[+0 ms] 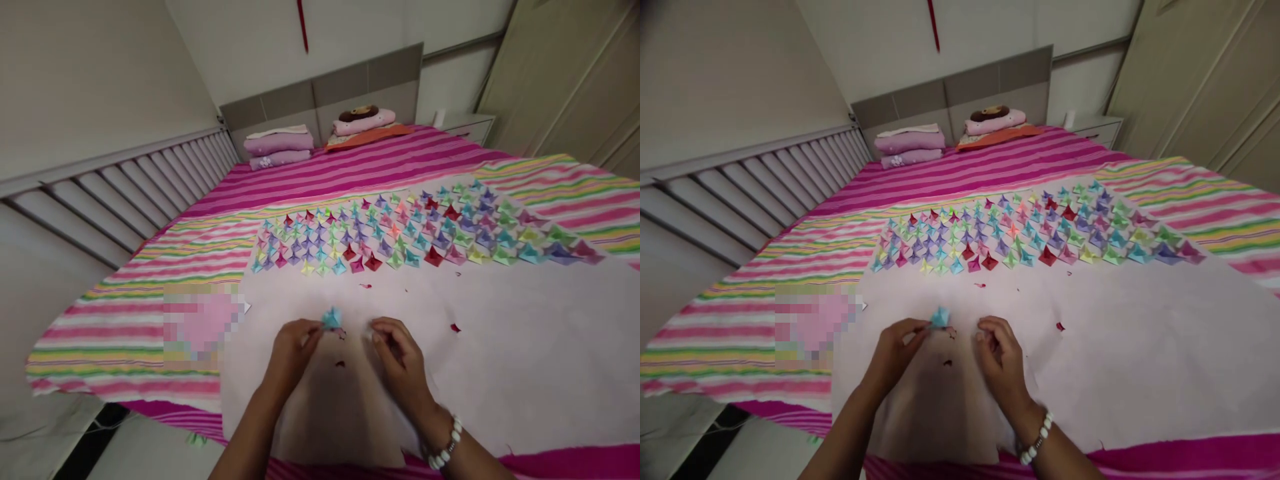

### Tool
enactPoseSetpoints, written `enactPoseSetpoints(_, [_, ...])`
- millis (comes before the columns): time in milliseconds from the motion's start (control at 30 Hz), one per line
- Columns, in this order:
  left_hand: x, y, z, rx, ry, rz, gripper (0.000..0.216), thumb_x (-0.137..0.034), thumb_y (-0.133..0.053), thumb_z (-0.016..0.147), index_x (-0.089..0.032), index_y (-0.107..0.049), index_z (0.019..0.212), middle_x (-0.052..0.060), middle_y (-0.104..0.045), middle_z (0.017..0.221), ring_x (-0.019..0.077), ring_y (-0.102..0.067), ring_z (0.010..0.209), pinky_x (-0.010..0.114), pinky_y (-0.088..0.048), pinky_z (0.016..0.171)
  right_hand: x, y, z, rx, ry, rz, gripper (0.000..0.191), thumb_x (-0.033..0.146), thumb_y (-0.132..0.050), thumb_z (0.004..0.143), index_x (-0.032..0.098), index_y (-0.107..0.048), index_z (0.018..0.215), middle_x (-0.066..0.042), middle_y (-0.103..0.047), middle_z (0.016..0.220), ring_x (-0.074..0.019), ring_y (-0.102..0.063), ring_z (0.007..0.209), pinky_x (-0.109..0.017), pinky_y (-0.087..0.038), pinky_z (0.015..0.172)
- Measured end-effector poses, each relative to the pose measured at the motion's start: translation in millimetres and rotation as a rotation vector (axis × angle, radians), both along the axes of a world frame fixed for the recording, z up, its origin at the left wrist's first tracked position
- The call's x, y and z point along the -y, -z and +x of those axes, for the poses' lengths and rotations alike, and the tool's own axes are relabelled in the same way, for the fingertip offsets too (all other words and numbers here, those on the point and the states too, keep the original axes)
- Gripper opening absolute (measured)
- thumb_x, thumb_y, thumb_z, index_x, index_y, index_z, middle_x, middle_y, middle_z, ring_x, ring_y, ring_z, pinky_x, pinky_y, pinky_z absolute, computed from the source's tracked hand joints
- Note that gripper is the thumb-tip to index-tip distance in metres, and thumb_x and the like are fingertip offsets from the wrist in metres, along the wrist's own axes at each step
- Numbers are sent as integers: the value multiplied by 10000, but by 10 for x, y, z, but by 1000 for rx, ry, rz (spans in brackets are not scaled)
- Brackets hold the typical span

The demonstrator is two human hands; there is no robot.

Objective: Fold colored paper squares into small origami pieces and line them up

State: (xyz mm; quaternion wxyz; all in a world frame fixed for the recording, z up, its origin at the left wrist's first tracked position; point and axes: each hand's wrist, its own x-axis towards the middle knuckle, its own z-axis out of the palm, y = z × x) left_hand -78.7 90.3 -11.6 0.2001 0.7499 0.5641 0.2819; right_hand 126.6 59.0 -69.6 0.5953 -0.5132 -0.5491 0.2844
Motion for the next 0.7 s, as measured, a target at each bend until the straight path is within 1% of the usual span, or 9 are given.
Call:
enactPoseSetpoints(133, [-383,-72,-184,-55,-266,39,210,-220,-559,825,-213,-726,951,29,-750,958,178,-672,888,268,-484,808,-26,23,-12,25,12,-36,93,267,-546,859,201,-602,894,-63,-600,922,-164,-547,696,-280,-446,585])
enactPoseSetpoints(167, [-481,-74,-213,-86,-340,22,214,-227,-558,824,-223,-725,957,21,-749,972,175,-669,899,255,-480,795,-30,21,-16,30,15,-43,94,269,-548,854,199,-602,887,-60,-601,910,-158,-541,672,-276,-445,573])
enactPoseSetpoints(200, [-574,-70,-234,-99,-380,17,222,-233,-550,827,-223,-725,963,24,-749,972,180,-671,883,257,-480,765,-32,16,-21,31,19,-49,97,271,-550,849,196,-601,882,-58,-602,897,-154,-536,653,-273,-445,565])
enactPoseSetpoints(267, [-736,-51,-260,-121,-432,11,235,-238,-530,834,-220,-727,961,36,-751,960,197,-672,864,270,-473,732,-34,4,-29,33,27,-59,103,275,-552,838,193,-602,875,-51,-604,864,-148,-525,620,-268,-444,549])
enactPoseSetpoints(367, [-905,-10,-272,-159,-504,-4,251,-260,-517,836,-215,-729,965,66,-753,941,236,-671,864,297,-459,703,-34,-7,-38,52,34,-67,108,276,-547,826,191,-604,860,-42,-605,820,-144,-513,591,-265,-441,537])
enactPoseSetpoints(467, [-1006,28,-268,-202,-551,-20,269,-287,-507,837,-216,-727,974,84,-751,939,265,-668,886,318,-448,703,-37,-1,-44,81,24,-84,113,273,-526,832,191,-602,850,-34,-598,787,-144,-512,583,-263,-437,534])
enactPoseSetpoints(700, [-1168,99,-226,-288,-598,-45,286,-277,-480,831,-218,-725,968,101,-745,948,276,-664,911,345,-434,749,-52,0,-49,94,5,-112,127,279,-508,840,191,-598,854,-22,-579,750,-141,-503,566,-263,-433,530])
